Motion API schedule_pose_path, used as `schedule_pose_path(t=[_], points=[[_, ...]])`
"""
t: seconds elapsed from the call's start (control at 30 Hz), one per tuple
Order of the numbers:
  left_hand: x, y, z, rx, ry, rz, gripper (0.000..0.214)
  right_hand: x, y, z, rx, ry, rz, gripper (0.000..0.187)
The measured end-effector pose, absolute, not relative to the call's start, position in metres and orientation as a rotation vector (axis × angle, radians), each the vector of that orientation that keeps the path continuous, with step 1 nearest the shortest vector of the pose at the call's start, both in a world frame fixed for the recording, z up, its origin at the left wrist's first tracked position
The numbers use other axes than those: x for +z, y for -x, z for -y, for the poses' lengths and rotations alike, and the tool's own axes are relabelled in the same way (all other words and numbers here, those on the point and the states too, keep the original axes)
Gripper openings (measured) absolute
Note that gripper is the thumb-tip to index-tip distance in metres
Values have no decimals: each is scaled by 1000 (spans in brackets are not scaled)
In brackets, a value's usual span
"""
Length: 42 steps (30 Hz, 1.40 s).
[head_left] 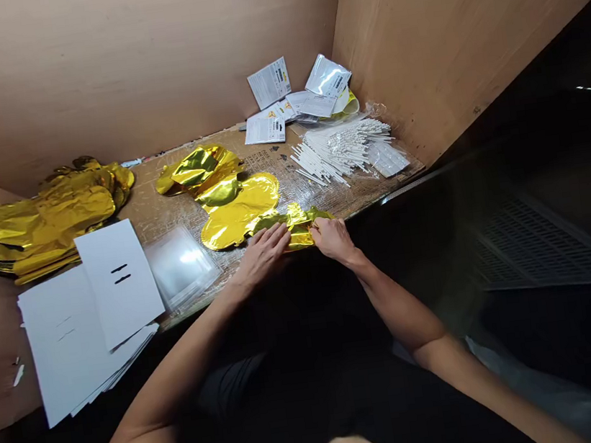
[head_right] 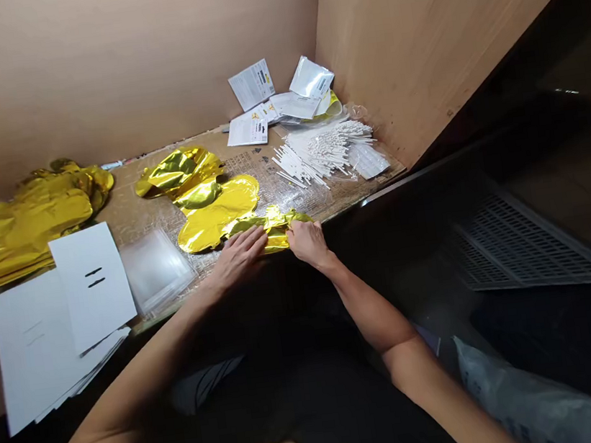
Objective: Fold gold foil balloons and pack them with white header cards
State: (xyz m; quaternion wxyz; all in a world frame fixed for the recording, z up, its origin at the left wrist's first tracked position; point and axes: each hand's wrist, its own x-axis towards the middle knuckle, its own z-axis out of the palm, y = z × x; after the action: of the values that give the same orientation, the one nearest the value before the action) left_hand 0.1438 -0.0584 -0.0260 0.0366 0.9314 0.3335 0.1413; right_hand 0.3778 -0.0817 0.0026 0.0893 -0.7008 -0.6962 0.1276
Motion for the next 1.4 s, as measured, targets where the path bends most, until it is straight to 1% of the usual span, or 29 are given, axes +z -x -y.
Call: schedule_pose_path(t=[0.07, 0.1, 0.17, 0.2, 0.23, 0.3, 0.37, 0.47, 0.5, 0.53, 0.6, 0.67, 0.7, 0.77, 0.83, 0.87, 0.93, 1.0, 1.07, 1.1, 1.13, 1.23, 1.27, 1.33, 1.4], points=[[-32, -142, 68, 357, -2891, -1003, 51, 6, -383, 101, 218, 2041, 2064, 25], [-33, -142, 71, 341, -2896, -1010, 49, 9, -384, 109, 130, 1958, 2106, 29], [-30, -142, 68, 330, -2886, -1007, 49, 13, -383, 115, 51, 1696, 2294, 46], [-27, -142, 62, 320, -2865, -988, 48, 15, -382, 113, 79, 1570, 2412, 47], [-23, -141, 55, 310, -2825, -963, 45, 17, -382, 105, 137, 1487, 2512, 38], [-13, -137, 36, 292, -2681, -922, 38, 20, -385, 79, 307, 1477, 2576, 18], [-4, -132, 25, 431, -2468, -1051, 34, 23, -392, 48, 565, 1544, 2448, 20], [-2, -133, 40, 995, -1923, -1438, 38, 25, -398, 22, 1087, 1485, 1988, 23], [-5, -137, 53, 1149, -1679, -1475, 41, 24, -396, 23, 1266, 1412, 1802, 26], [-9, -142, 70, 1208, -1450, -1414, 45, 21, -392, 30, 1427, 1323, 1624, 29], [-19, -154, 103, 1117, -1082, -1146, 55, 12, -377, 57, 1661, 1151, 1355, 37], [-24, -163, 130, 1082, -871, -974, 56, 4, -361, 89, 1762, 1082, 1261, 39], [-25, -165, 138, 1099, -817, -947, 53, 1, -355, 102, 1738, 1103, 1273, 38], [-21, -163, 148, 1130, -777, -964, 45, -1, -346, 119, 1542, 1215, 1340, 35], [-13, -155, 150, 1069, -792, -967, 41, 0, -342, 123, 1372, 1260, 1400, 36], [-8, -150, 150, 1024, -809, -952, 40, 2, -342, 121, 1394, 1224, 1423, 38], [0, -139, 149, 980, -845, -911, 39, 6, -340, 115, 1610, 1064, 1416, 37], [5, -128, 148, 1007, -876, -916, 31, 8, -337, 111, 1781, 942, 1332, 26], [7, -118, 146, 1008, -918, -967, 16, 8, -332, 109, 1773, 954, 1234, 15], [8, -113, 146, 982, -945, -981, 13, 7, -330, 109, 1742, 979, 1217, 12], [9, -109, 145, 953, -979, -982, 16, 6, -328, 109, 1712, 1008, 1224, 11], [14, -104, 145, 936, -1147, -1023, 21, 5, -327, 107, 1682, 1060, 1256, 14], [16, -105, 145, 949, -1222, -1064, 20, 6, -328, 106, 1722, 1058, 1248, 18], [20, -108, 146, 996, -1328, -1149, 25, 8, -330, 106, 1871, 1008, 1258, 34], [20, -112, 147, 1078, -1294, -1156, 38, 10, -331, 107, 1995, 923, 1325, 48]])
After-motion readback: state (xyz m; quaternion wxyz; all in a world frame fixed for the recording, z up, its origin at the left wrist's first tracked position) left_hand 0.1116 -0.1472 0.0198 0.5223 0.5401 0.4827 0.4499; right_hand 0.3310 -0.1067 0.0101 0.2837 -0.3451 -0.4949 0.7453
